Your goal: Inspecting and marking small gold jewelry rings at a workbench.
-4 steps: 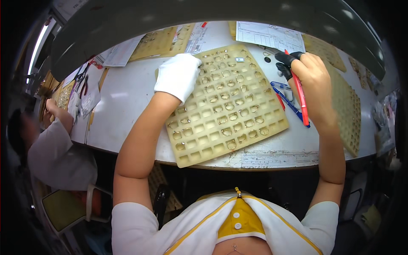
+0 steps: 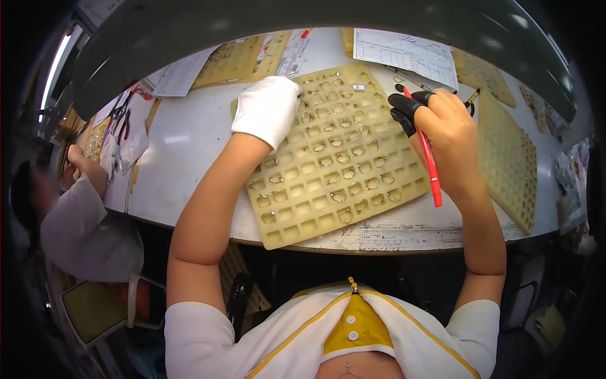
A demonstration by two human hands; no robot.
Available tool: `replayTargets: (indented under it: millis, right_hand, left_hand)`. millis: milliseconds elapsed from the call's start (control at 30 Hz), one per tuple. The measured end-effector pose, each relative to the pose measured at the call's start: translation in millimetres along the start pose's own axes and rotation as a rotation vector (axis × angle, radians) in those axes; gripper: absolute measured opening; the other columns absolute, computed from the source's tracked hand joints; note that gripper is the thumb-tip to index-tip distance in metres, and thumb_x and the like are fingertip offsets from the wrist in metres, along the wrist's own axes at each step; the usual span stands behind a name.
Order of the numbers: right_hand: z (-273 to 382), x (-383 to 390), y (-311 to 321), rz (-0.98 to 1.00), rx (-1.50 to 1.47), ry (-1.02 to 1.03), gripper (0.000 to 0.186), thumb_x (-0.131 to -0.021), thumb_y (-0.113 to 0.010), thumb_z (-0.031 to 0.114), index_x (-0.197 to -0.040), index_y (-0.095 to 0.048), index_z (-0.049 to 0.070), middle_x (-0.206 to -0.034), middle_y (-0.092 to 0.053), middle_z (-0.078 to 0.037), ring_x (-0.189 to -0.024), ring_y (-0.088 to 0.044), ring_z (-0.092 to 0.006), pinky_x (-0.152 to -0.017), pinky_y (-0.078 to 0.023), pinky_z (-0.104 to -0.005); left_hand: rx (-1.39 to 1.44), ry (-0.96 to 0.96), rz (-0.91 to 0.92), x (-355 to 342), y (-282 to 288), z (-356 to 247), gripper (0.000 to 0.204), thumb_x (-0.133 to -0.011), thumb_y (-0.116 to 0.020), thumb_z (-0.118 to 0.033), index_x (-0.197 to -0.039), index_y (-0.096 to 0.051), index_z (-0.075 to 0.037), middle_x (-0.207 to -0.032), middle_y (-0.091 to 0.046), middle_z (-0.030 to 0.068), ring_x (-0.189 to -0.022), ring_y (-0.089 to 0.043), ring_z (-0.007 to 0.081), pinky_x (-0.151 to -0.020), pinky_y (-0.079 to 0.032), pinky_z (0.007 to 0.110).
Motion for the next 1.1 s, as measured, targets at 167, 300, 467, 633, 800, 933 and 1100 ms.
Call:
replayTargets:
  millis: [167,300,467,633,800,933,1100]
  right_hand:
    - [-3.4,15.3,-16.0,-0.005,-0.091,0.005,0.032,-0.059,-0.065,-0.003,-0.091,-0.066,0.002,-0.061,-0.042,-0.009,-0.059,-0.044,-0.0242,-0.055,-0.036,-0.0349]
    - [-6.4,26.5,-23.4,-0.041,-0.226,-0.092,0.033,-0.061,-0.064,-0.001,-0.093,-0.064,0.005,-0.064,-0.054,-0.009,-0.062,-0.055,-0.0262,-0.060,-0.044,-0.0354]
    - [5.6,24.3,-19.9,0.043,-0.624,-0.268,0.023,-0.071,-0.064,0.003,-0.094,-0.064,0.004,-0.071,-0.062,-0.012,-0.064,-0.059,-0.0276,-0.062,-0.047,-0.0344]
    - [13.9,25.4,-14.8,0.099,-0.832,-0.351,0.020,-0.073,-0.064,0.004,-0.092,-0.065,0.006,-0.069,-0.061,-0.011,-0.063,-0.057,-0.0256,-0.063,-0.045,-0.0335]
    - [15.7,27.5,-14.2,0.049,-0.784,-0.319,0.021,-0.071,-0.066,0.003,-0.092,-0.066,0.008,-0.071,-0.063,-0.006,-0.065,-0.057,-0.0230,-0.065,-0.044,-0.0320]
    - [12.8,29.2,-19.8,-0.071,-0.703,-0.156,0.028,-0.060,-0.067,0.001,-0.088,-0.065,0.004,-0.063,-0.056,-0.007,-0.059,-0.055,-0.0245,-0.062,-0.043,-0.0329]
    - [9.1,33.5,-15.2,0.055,-0.535,-0.060,0.029,-0.061,-0.074,0.004,-0.089,-0.066,0.002,-0.074,-0.065,-0.011,-0.068,-0.061,-0.0269,-0.076,-0.048,-0.0369]
  left_hand:
    - [0.226,0.078,-0.134,3.4,16.7,-5.3,0.018,-0.082,-0.053,-0.018,-0.087,-0.066,-0.006,-0.088,-0.063,0.0181,-0.083,-0.061,0.0357,-0.074,-0.050,0.042]
    - [0.617,0.008,-0.288,27.3,41.5,-33.4,0.020,-0.086,-0.055,-0.021,-0.093,-0.065,-0.005,-0.092,-0.062,0.0132,-0.085,-0.059,0.0304,-0.075,-0.049,0.036]
    - [0.947,-0.019,-0.151,55.5,57.1,-73.5,0.013,-0.080,-0.062,-0.010,-0.090,-0.066,-0.004,-0.086,-0.064,0.0109,-0.077,-0.062,0.0247,-0.069,-0.049,0.030]
    - [0.866,-0.125,-0.117,61.3,57.5,-82.8,0.015,-0.077,-0.063,-0.011,-0.091,-0.067,-0.008,-0.082,-0.062,0.0080,-0.074,-0.061,0.0259,-0.064,-0.049,0.032]
    - [0.831,-0.147,-0.101,63.5,60.5,-84.9,0.016,-0.077,-0.066,-0.013,-0.092,-0.066,-0.007,-0.085,-0.064,0.0091,-0.075,-0.062,0.0244,-0.066,-0.049,0.031]
    - [1.029,0.110,0.124,64.7,59.7,-85.2,0.034,-0.075,-0.072,-0.022,-0.102,-0.063,-0.003,-0.094,-0.064,0.0134,-0.085,-0.064,0.0233,-0.074,-0.050,0.031]
    - [1.251,0.117,0.401,60.7,50.9,-74.2,0.043,-0.079,-0.068,-0.035,-0.105,-0.061,-0.001,-0.094,-0.063,0.0150,-0.085,-0.063,0.0237,-0.077,-0.048,0.031]
Point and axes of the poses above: each hand's wrist, its own x-axis away from the middle knuckle, its own y-axis out of the back of the hand, z = x × y, the point moved 1 cm from there along -x, towards the middle knuckle
